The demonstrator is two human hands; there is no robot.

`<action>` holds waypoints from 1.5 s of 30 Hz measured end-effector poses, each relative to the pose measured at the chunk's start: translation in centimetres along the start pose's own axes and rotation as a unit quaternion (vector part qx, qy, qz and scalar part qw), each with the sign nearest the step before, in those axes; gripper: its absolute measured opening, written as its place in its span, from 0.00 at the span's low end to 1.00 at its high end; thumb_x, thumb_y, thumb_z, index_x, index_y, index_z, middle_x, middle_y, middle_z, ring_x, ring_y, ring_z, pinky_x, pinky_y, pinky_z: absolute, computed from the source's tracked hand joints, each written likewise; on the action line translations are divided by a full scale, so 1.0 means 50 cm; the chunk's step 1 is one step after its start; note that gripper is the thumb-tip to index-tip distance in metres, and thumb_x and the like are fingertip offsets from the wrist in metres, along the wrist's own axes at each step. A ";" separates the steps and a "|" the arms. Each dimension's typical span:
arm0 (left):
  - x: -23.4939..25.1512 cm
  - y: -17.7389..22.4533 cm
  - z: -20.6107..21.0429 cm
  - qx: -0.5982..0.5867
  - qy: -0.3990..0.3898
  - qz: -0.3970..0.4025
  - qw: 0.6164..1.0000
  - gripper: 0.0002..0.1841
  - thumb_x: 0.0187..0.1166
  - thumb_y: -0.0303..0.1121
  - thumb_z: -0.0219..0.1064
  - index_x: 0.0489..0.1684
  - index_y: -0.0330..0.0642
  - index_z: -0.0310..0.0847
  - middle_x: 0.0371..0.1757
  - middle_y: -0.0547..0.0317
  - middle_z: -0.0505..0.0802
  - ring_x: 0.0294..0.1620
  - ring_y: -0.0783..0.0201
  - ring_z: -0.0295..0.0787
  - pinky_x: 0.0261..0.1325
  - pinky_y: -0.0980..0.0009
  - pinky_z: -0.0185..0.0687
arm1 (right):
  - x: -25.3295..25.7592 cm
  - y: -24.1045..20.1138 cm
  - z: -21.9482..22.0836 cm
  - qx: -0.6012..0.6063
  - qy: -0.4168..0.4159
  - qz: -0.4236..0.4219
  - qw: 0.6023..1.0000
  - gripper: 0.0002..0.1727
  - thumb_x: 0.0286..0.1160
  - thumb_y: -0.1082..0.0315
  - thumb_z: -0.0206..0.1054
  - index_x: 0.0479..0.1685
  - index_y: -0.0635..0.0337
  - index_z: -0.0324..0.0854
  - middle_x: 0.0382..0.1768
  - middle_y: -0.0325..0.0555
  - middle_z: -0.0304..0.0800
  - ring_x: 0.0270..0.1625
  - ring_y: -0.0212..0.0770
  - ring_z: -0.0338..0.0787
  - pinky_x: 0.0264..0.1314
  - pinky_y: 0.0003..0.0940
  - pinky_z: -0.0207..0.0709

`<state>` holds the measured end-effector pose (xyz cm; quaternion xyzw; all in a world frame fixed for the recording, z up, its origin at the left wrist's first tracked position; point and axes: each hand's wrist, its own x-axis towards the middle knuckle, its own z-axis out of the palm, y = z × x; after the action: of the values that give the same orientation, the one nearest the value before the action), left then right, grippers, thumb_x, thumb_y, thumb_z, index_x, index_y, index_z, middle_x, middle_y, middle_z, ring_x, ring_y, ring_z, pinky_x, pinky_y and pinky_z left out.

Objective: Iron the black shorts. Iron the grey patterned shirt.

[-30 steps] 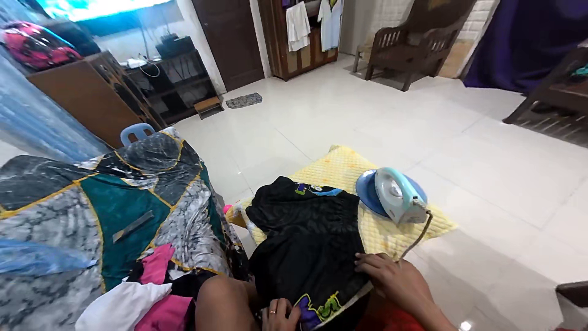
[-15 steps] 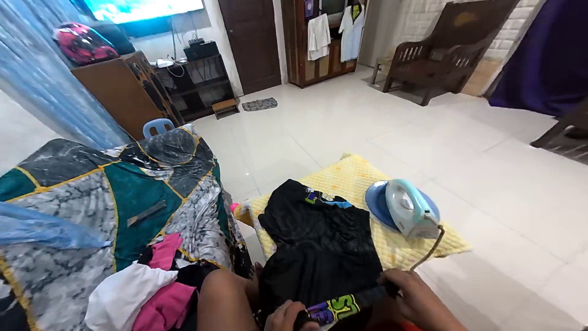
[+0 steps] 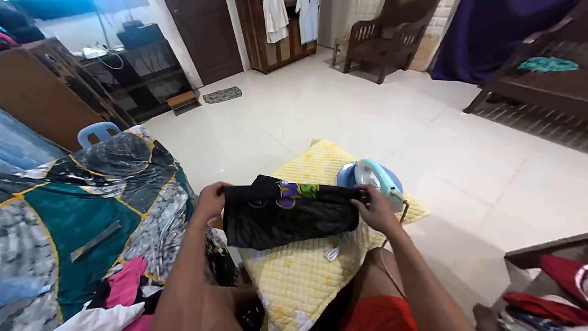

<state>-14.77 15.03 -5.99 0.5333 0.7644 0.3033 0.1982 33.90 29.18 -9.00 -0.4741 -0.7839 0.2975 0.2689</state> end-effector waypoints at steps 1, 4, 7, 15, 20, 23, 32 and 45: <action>0.035 -0.004 0.030 0.027 0.035 -0.051 0.998 0.19 0.85 0.33 0.62 0.73 0.41 0.80 0.64 0.44 0.92 0.63 0.47 0.91 0.69 0.44 0.83 | 0.014 -0.007 0.017 -0.043 0.009 0.040 0.998 0.31 0.81 0.64 0.70 0.83 0.59 0.69 0.67 0.59 0.86 0.57 0.51 0.93 0.61 0.49 0.88; 0.034 0.023 0.109 0.053 0.083 -0.086 0.991 0.35 0.82 0.47 0.67 0.88 0.44 0.65 0.81 0.36 0.78 0.80 0.34 0.75 0.75 0.29 0.70 | 0.011 -0.027 0.043 -0.116 0.012 0.094 0.989 0.34 0.82 0.62 0.67 0.87 0.60 0.64 0.71 0.63 0.82 0.63 0.59 0.90 0.67 0.56 0.84; -0.034 0.068 0.188 0.096 0.090 0.003 0.991 0.35 0.81 0.55 0.66 0.84 0.47 0.71 0.83 0.41 0.77 0.81 0.38 0.74 0.74 0.32 0.72 | -0.010 -0.022 0.058 -0.110 0.019 0.117 0.987 0.33 0.85 0.57 0.66 0.85 0.64 0.67 0.68 0.64 0.85 0.63 0.59 0.91 0.68 0.57 0.84; -0.131 0.107 0.356 0.226 -0.099 0.059 0.967 0.68 0.47 0.90 0.60 0.98 0.68 0.44 0.99 0.60 0.45 0.98 0.43 0.28 0.84 0.17 0.25 | 0.053 -0.043 0.095 0.015 -0.039 0.304 0.952 0.52 0.83 0.24 0.43 0.80 0.68 0.70 0.67 0.71 0.84 0.69 0.66 0.87 0.69 0.69 0.78; -0.128 0.085 0.388 0.249 -0.117 0.011 0.961 0.72 0.44 0.93 0.57 0.99 0.65 0.37 0.99 0.62 0.44 0.99 0.45 0.27 0.85 0.19 0.20 | 0.078 -0.084 0.115 -0.075 -0.078 0.322 0.941 0.58 0.66 0.29 0.73 0.82 0.74 0.64 0.70 0.70 0.82 0.74 0.63 0.84 0.77 0.62 0.75; -0.132 0.078 0.387 0.241 -0.108 0.021 0.964 0.69 0.46 0.92 0.56 0.98 0.67 0.42 0.99 0.64 0.47 0.99 0.44 0.29 0.85 0.19 0.21 | 0.074 -0.087 0.126 -0.061 -0.098 0.305 0.945 0.46 0.73 0.35 0.72 0.69 0.74 0.78 0.67 0.70 0.85 0.72 0.63 0.85 0.76 0.63 0.75; -0.134 0.072 0.387 0.213 -0.089 0.021 0.973 0.65 0.48 0.87 0.63 0.96 0.69 0.51 0.98 0.69 0.52 0.99 0.48 0.32 0.86 0.21 0.20 | 0.096 -0.101 0.133 0.215 -0.047 0.255 0.941 0.31 0.83 0.48 0.69 0.72 0.66 0.77 0.59 0.60 0.91 0.59 0.51 0.93 0.64 0.53 0.87; -0.139 0.117 0.381 0.076 0.039 -0.022 0.996 0.58 0.59 0.68 0.76 0.96 0.64 0.51 0.96 0.65 0.60 0.96 0.50 0.49 0.88 0.25 0.41 | 0.134 -0.353 0.091 0.280 0.024 0.108 0.954 0.24 0.75 0.61 0.78 0.61 0.71 0.79 0.45 0.57 0.92 0.43 0.45 0.94 0.50 0.44 0.91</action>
<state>3.70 14.78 -16.23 0.5178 0.8038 0.2606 0.1337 17.70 27.66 1.59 -0.4684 -0.6065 0.5213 0.3756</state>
